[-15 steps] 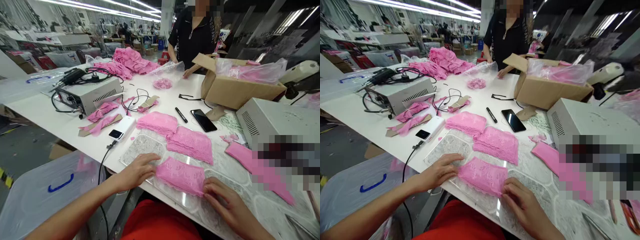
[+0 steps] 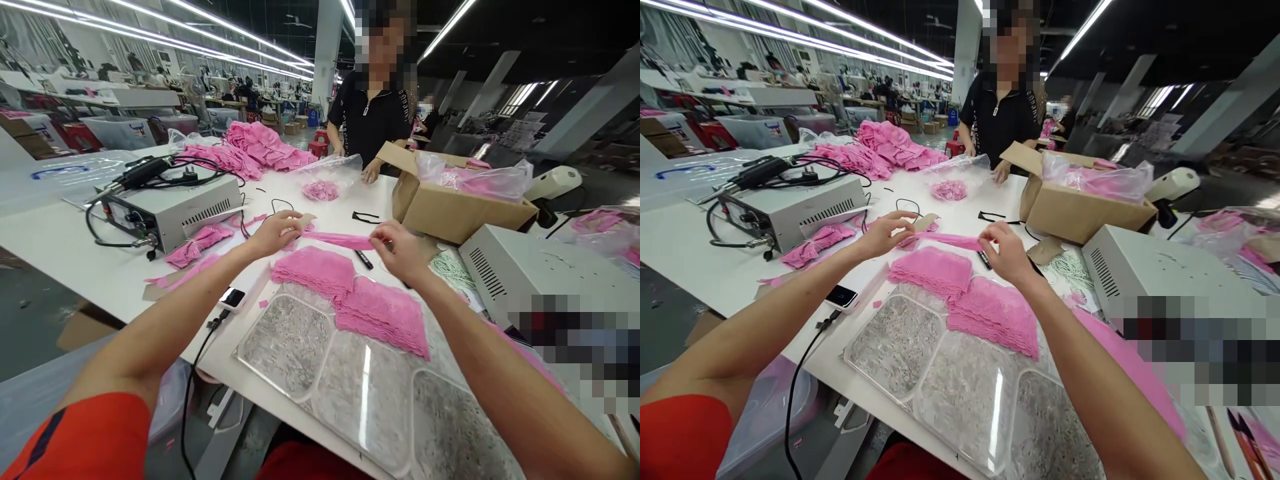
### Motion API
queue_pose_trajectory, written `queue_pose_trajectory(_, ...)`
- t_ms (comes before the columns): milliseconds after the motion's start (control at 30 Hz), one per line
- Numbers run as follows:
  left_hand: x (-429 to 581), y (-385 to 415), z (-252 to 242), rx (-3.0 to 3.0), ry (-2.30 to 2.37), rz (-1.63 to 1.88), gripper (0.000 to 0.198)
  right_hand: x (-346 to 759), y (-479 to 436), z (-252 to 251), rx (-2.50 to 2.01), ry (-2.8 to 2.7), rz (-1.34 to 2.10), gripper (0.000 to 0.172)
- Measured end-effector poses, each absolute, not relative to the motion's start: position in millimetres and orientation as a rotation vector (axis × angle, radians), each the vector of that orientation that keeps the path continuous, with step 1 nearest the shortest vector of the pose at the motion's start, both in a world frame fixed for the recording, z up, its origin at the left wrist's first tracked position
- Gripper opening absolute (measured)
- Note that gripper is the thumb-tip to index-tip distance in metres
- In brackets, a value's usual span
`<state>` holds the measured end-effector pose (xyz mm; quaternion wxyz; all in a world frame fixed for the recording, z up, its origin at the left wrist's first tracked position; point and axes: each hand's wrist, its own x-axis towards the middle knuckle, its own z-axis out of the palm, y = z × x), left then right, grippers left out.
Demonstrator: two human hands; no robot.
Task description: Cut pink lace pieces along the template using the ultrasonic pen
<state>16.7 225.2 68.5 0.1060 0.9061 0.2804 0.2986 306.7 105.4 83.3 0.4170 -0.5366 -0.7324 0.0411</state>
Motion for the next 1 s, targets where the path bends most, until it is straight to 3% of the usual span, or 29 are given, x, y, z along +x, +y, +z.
queue_pose_trajectory(167, -10.5, 214.3, 37.5, 2.739, 0.732, 0.766, 0.031, 288.3, 95.8, 35.4, -1.334, -1.946, 0.263, 0.005)
queue_pose_trajectory(267, -3.1, 191.0, 28.0, 2.764, 0.661, 0.743, 0.032, 302.5, 67.4, 19.0, -1.431, -1.856, 0.305, 0.014)
queue_pose_trajectory(533, 89.5, 140.2, 20.5, 2.830, 0.391, 0.434, 0.011, 347.3, -3.6, 2.0, -1.620, -1.762, 0.454, 0.018)
queue_pose_trajectory(1000, 104.3, 137.3, 38.3, 2.722, 0.527, 0.449, 0.018, 339.8, -5.3, -4.2, -1.643, -1.787, 0.314, 0.024)
